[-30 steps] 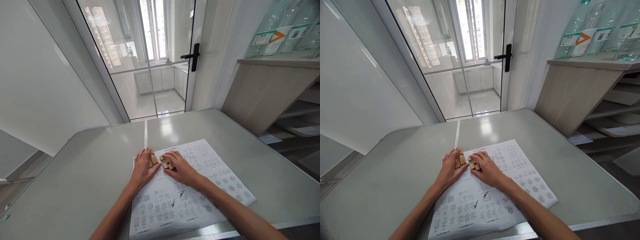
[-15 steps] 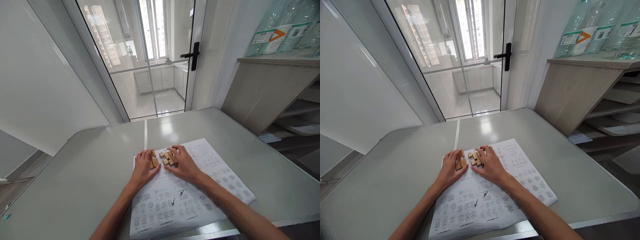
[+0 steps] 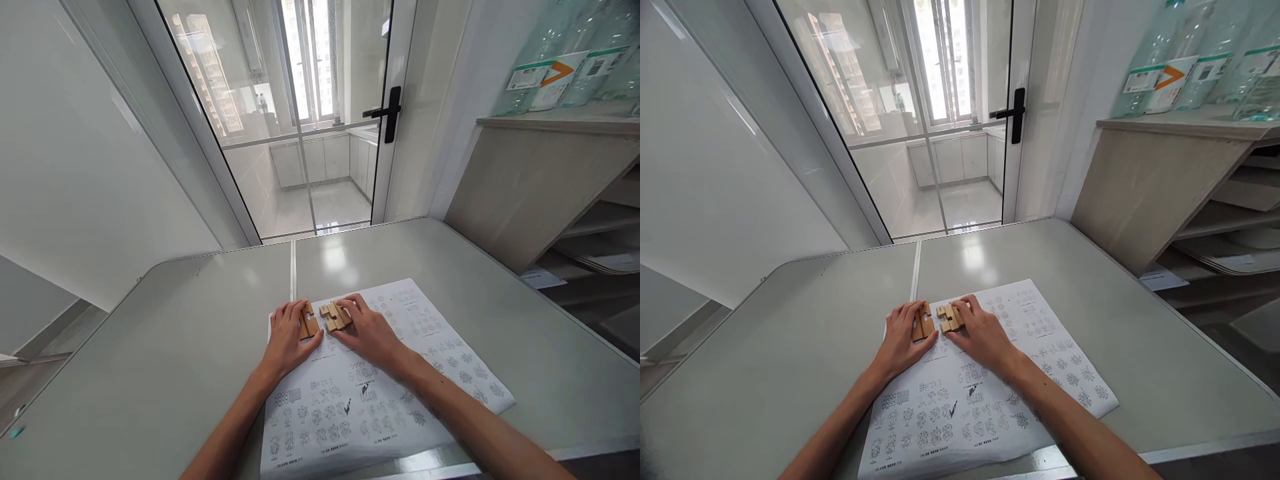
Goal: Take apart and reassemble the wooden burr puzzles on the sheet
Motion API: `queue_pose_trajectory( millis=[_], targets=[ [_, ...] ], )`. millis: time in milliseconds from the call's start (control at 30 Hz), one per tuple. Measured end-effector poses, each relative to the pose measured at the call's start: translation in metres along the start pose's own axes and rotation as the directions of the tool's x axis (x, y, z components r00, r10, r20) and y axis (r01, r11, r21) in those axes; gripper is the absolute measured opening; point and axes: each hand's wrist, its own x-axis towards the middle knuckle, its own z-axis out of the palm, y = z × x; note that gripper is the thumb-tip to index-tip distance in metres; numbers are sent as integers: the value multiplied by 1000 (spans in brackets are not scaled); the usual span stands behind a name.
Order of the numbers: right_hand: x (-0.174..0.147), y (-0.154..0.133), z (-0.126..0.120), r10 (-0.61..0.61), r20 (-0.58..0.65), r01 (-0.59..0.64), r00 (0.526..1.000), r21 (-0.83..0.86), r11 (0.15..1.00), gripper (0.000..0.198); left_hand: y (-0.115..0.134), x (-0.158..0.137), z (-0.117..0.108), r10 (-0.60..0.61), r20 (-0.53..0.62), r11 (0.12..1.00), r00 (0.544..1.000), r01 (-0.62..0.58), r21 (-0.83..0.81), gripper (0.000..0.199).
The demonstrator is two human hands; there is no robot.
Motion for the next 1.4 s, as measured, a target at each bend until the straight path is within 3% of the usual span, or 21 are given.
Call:
queue_pose_trajectory(
  millis=[333, 533, 767, 1167, 1400],
  targets=[
    [0, 0, 0, -110, 17, 106, 994, 177, 979, 35, 8, 0, -9, 90, 37, 995, 995, -88, -43, 79],
    [0, -2, -2, -182, 89, 157, 979, 240, 958, 45, 4, -1, -6, 39, -1, 999, 999, -39, 7, 68],
    [-2, -4, -7, -247, 200, 193, 948, 252, 948, 62, 0, -1, -3, -48, -73, 997, 996, 51, 49, 61],
    [-4, -1, -1, -305, 207, 263, 929, 208, 942, 74, -2, -1, -4, -48, -70, 999, 996, 49, 21, 62],
    [-3, 3, 10, -233, 132, 215, 964, 135, 967, 59, -2, 0, -4, -72, -108, 997, 991, 68, -45, 64]
  ],
)
